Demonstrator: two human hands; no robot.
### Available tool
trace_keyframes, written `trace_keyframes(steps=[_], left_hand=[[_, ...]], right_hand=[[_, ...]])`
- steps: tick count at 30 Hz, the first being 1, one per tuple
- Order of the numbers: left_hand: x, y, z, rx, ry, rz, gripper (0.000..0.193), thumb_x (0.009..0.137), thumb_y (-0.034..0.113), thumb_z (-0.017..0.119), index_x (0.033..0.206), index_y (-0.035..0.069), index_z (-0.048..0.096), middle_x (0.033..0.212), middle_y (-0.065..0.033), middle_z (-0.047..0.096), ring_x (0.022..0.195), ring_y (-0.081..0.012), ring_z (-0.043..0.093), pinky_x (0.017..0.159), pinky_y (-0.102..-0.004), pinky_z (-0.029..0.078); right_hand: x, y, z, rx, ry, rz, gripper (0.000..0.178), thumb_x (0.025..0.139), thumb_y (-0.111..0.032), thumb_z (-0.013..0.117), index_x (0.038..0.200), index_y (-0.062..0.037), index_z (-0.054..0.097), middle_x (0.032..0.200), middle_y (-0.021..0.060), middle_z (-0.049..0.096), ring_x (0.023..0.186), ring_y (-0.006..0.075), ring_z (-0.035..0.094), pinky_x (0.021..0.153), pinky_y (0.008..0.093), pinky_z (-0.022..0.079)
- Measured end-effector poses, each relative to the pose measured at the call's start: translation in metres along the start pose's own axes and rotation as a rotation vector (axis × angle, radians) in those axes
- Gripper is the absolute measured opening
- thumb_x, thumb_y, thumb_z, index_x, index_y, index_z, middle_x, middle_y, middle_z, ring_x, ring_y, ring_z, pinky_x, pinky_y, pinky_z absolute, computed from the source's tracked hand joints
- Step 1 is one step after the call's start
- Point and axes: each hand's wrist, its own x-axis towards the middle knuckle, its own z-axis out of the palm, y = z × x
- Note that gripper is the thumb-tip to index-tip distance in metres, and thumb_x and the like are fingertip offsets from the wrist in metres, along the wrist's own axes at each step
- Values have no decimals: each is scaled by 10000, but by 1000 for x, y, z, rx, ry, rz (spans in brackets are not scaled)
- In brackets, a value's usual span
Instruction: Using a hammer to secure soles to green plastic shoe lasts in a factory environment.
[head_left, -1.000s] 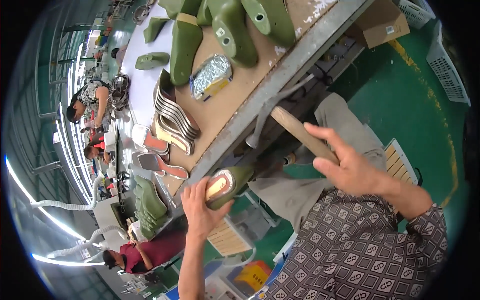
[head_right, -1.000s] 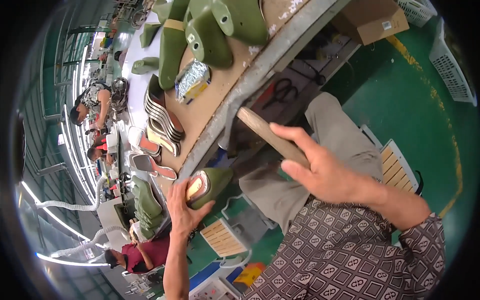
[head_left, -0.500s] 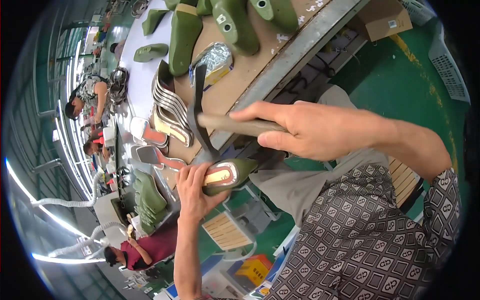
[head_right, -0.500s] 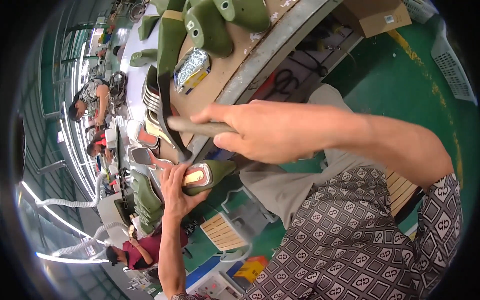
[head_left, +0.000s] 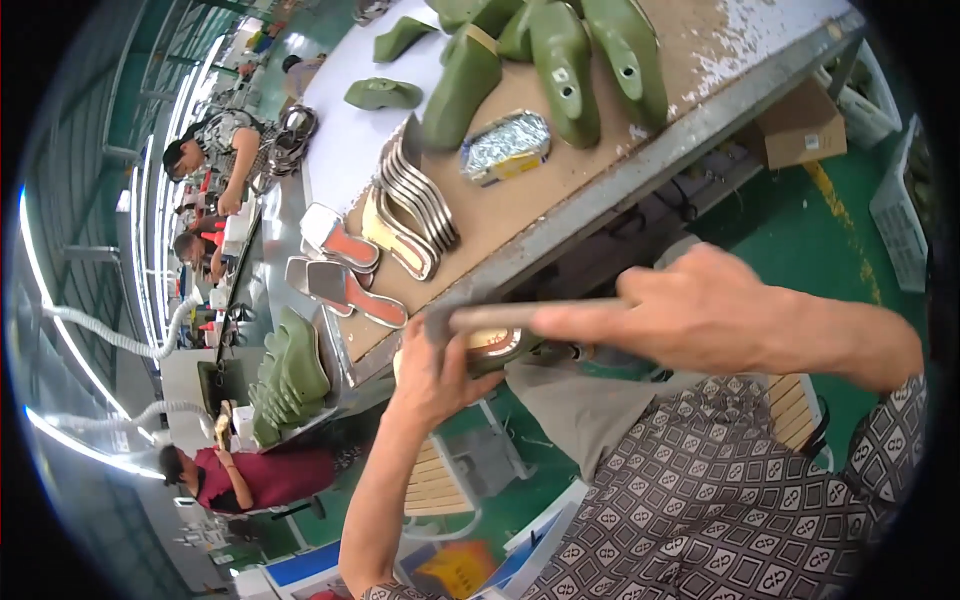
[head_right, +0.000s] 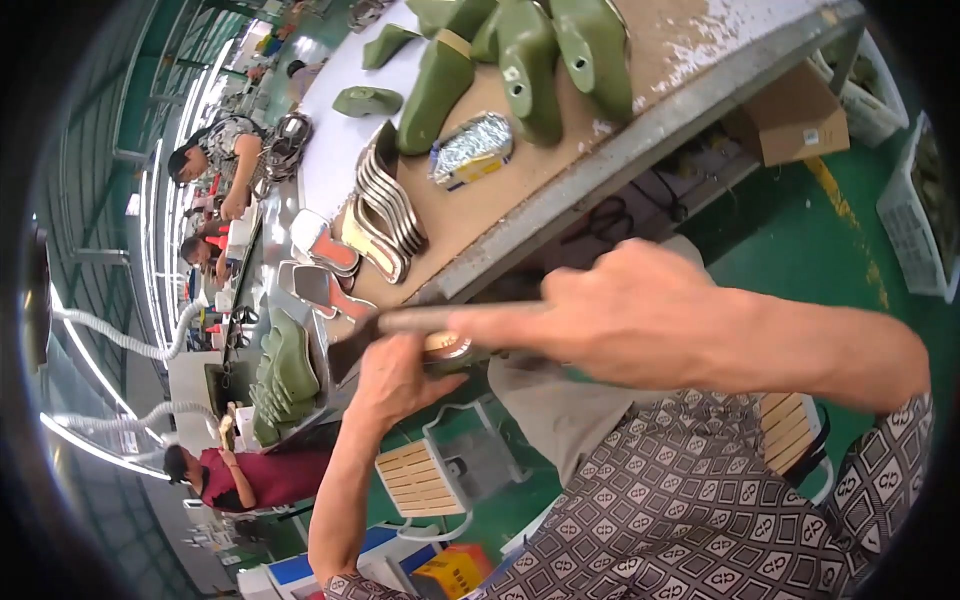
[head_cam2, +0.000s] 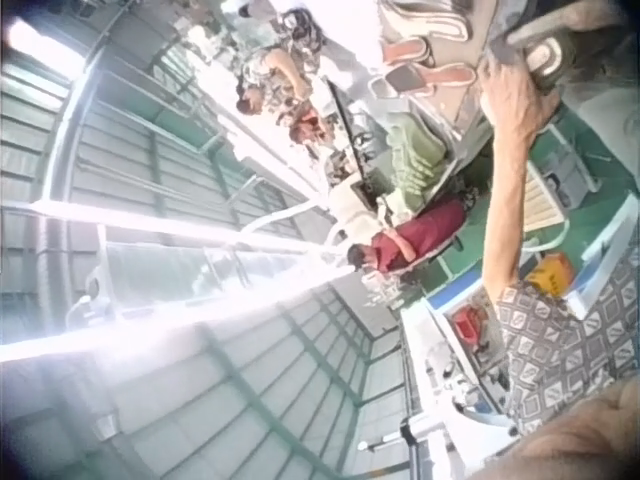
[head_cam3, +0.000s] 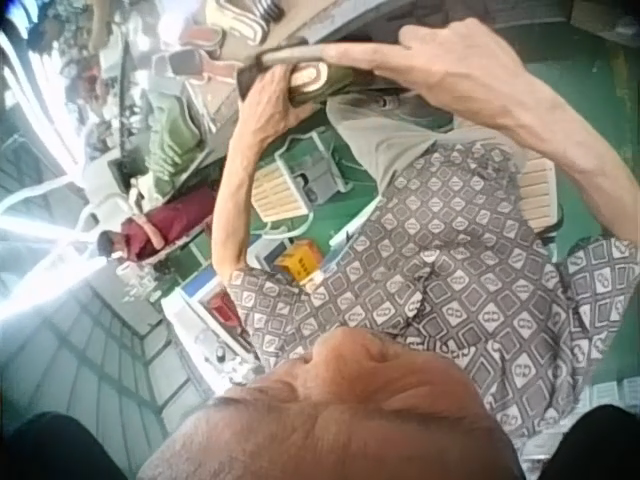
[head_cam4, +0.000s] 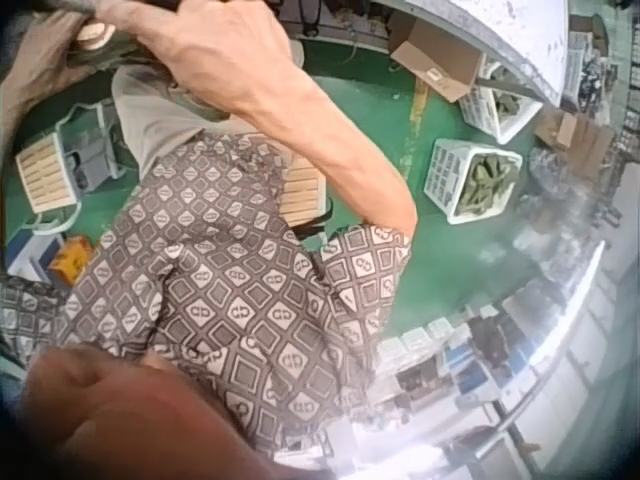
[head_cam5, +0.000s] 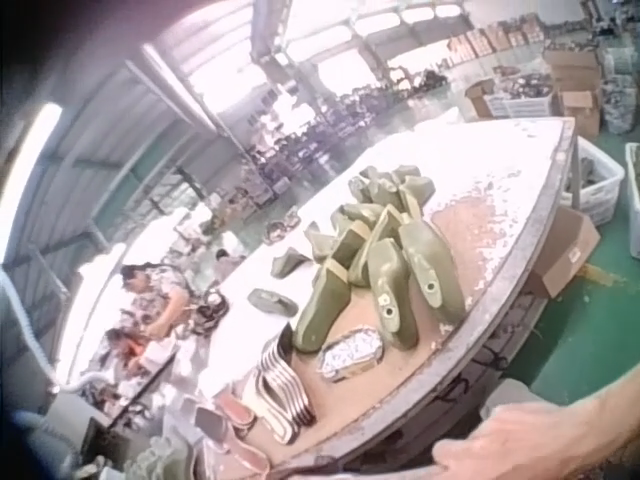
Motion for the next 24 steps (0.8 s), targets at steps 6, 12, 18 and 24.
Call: trace_keyframes(steps=[6, 12, 18, 24], left_hand=[[4, 32, -23, -80, -61, -49, 795, 626, 289, 783, 1325, 127, 441, 973, -148, 629, 888, -327, 631, 800, -406, 500], [-68, -32, -60, -762, 910, -499, 747, 709, 250, 825, 1286, 71, 386, 1157, -90, 493, 1059, -178, 521, 864, -343, 492], [-108, -119, 0, -704, 1873, -978, 576, 849, 280, 754, 1161, -77, 426, 1154, -162, 517, 999, -206, 547, 882, -337, 475], [-101, -131, 120, -359, 1533, -1135, 513, 838, 175, 750, 1217, -54, 491, 1166, -179, 556, 1071, -270, 538, 953, -381, 433]], right_hand=[[-51, 100, 4, 46, 598, 375, 442, 894, 38, 579, 1324, -58, 548, 1273, 129, 621, 1171, 224, 605, 962, 305, 469], [-106, 229, -20, -277, 254, 1004, 521, 937, -54, 527, 1434, -158, 411, 1242, 171, 602, 1058, 371, 604, 863, 402, 490], [-94, 256, -16, -604, 391, 696, 532, 913, -63, 534, 1429, -118, 417, 1282, 164, 564, 1052, 366, 561, 930, 397, 444], [9, 156, 2, 145, 647, 598, 431, 953, -208, 567, 1327, -6, 496, 1063, 129, 593, 918, 221, 575, 838, 350, 459]])
